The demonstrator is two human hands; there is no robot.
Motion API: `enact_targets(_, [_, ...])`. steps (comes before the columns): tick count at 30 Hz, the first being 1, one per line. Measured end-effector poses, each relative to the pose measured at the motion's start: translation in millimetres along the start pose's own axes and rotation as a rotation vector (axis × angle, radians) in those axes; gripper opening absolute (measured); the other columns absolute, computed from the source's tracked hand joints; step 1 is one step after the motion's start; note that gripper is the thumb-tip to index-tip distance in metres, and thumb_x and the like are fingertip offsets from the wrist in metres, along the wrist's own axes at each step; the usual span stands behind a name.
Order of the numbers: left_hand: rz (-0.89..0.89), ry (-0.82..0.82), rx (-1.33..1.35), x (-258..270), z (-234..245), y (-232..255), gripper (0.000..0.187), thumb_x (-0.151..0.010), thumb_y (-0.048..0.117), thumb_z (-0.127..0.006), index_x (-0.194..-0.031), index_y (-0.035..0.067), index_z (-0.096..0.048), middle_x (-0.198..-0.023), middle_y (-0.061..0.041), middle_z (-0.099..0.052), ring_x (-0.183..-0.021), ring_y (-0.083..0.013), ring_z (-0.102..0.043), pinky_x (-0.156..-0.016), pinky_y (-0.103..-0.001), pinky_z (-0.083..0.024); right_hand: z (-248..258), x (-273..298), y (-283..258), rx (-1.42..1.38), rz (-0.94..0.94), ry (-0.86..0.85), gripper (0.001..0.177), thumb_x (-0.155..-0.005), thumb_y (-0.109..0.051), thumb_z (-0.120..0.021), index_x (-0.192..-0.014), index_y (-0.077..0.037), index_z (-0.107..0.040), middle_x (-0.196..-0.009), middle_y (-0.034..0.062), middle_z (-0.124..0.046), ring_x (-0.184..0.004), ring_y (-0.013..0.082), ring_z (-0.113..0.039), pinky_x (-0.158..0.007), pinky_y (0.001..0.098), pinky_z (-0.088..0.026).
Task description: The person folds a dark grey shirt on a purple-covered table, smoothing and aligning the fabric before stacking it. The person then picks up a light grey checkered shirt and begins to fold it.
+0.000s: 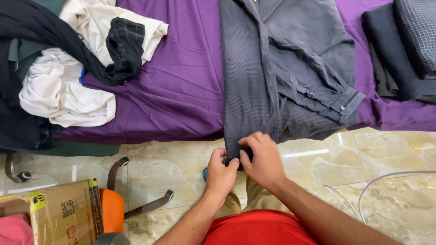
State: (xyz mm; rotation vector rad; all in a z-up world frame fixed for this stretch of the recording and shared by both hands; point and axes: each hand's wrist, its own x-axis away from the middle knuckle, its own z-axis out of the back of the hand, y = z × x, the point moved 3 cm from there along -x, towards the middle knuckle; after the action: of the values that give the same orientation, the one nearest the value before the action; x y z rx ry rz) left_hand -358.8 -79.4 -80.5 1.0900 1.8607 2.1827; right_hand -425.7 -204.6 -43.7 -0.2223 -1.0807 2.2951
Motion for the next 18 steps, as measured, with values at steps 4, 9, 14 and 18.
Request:
enact_targets(4, [-0.062,0.005,0.014,6,1,2,0.04,-0.089,0.011,-0.07,-0.122,0.003,-0.05,-0.106,-0.009,-0.067,-0.088,-0.0151,-0.065,-0.078,-0.031,-0.056,-13,14,28,-0.675,-0.705,-0.293,0.028,-0.093,-0.026,-0.068,-0.107,-0.002,-0.065,-0.086,0.0037,-0.065,-0.067,0.0127,-0.064,-0.056,0.0285,-0.047])
enact_targets(9, [-0.167,-0.079,-0.07,23,7,12,0.042,-0.086,0.005,-0.071,-0.122,0.004,-0.05,-0.112,-0.009,-0.063,-0.082,-0.0125,-0.065,-0.071,-0.028,-0.057,-1,10,23,-0.52,-0.395,-0.315,0.019,-0.09,-0.019,-0.073,-0.101,-0.004,-0.07,-0.087,0.001,-0.068,-0.074,0.0093,-0.059,-0.064,0.0257,-0.048])
enact_targets(14, [-0.119,-0.076,-0.154,30,12,21,0.024,-0.087,0.006,-0.07,-0.109,0.006,-0.062,-0.09,-0.006,-0.071,-0.072,-0.011,-0.069,-0.064,-0.027,-0.053,12,22,0,-0.175,0.019,-0.214,0.025,-0.078,-0.01,-0.076,-0.099,-0.004,-0.065,-0.088,0.006,-0.064,-0.072,0.0202,-0.062,-0.064,0.0334,-0.051])
enact_targets(18, [-0.159,-0.069,-0.194,30,11,29,0.013,-0.085,0.006,-0.074,-0.094,0.004,-0.065,-0.076,0.0,-0.072,-0.07,-0.0104,-0.07,-0.061,-0.028,-0.054,21,32,-12,-0.001,0.167,-0.12,0.021,-0.078,-0.01,-0.078,-0.094,-0.005,-0.065,-0.087,0.009,-0.067,-0.079,0.0273,-0.067,-0.067,0.0384,-0.053])
